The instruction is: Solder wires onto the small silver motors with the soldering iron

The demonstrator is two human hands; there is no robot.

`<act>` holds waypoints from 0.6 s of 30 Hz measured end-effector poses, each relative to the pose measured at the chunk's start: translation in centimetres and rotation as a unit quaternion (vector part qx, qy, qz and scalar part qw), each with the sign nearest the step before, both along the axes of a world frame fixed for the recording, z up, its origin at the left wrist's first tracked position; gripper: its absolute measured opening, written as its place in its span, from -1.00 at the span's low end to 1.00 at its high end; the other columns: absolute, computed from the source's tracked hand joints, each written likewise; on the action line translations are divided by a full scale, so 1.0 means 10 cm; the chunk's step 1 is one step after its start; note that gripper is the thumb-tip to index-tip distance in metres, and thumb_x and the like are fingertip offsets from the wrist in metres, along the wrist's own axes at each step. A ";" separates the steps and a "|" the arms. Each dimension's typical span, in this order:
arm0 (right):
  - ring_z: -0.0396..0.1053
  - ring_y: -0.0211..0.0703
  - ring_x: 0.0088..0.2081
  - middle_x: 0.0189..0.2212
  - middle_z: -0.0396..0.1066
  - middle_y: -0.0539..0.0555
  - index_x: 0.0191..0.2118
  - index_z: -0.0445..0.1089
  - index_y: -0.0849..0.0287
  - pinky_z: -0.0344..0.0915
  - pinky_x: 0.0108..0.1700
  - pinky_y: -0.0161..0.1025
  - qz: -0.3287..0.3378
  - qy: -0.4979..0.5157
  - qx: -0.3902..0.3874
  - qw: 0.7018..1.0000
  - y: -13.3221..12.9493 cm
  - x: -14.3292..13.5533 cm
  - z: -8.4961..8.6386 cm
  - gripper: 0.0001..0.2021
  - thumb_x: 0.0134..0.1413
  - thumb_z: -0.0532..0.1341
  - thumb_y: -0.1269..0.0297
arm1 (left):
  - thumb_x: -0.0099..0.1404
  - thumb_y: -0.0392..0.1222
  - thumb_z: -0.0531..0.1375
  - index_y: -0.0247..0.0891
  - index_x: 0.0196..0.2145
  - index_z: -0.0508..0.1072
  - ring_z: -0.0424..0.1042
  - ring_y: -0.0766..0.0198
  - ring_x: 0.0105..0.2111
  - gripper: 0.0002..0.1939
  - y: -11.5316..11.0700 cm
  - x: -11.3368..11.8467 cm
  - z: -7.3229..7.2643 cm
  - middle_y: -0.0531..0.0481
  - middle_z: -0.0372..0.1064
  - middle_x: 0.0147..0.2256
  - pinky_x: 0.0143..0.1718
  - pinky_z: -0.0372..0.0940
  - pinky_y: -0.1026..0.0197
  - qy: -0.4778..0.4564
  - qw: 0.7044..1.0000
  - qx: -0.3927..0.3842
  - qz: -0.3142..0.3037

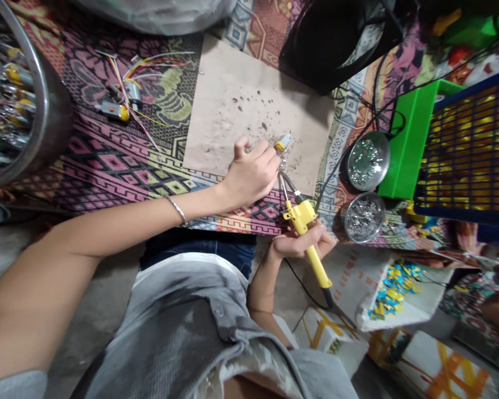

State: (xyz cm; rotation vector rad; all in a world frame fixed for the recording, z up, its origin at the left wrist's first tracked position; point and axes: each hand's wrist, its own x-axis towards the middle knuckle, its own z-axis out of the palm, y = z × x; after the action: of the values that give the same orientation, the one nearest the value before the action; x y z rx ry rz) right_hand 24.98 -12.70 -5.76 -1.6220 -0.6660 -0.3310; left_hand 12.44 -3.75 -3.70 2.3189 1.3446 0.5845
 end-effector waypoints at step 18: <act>0.15 -0.22 -0.44 -0.47 -0.01 -0.06 -0.44 0.01 0.02 0.24 -0.39 -0.15 -0.065 0.018 -0.001 0.998 0.05 -0.01 0.03 -0.58 0.31 0.09 -0.13 | 0.53 -0.26 0.05 -0.27 -0.17 0.53 0.45 -0.13 0.08 -0.76 0.00 0.01 -0.02 -0.20 0.58 -0.11 0.16 0.13 -0.29 -0.007 1.000 0.010 0.012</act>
State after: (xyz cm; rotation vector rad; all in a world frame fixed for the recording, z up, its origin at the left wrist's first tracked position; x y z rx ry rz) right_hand 24.91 -12.16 -5.45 -1.6723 -0.5360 -0.3952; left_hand 12.50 -3.78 -3.90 2.3133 1.3668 0.6236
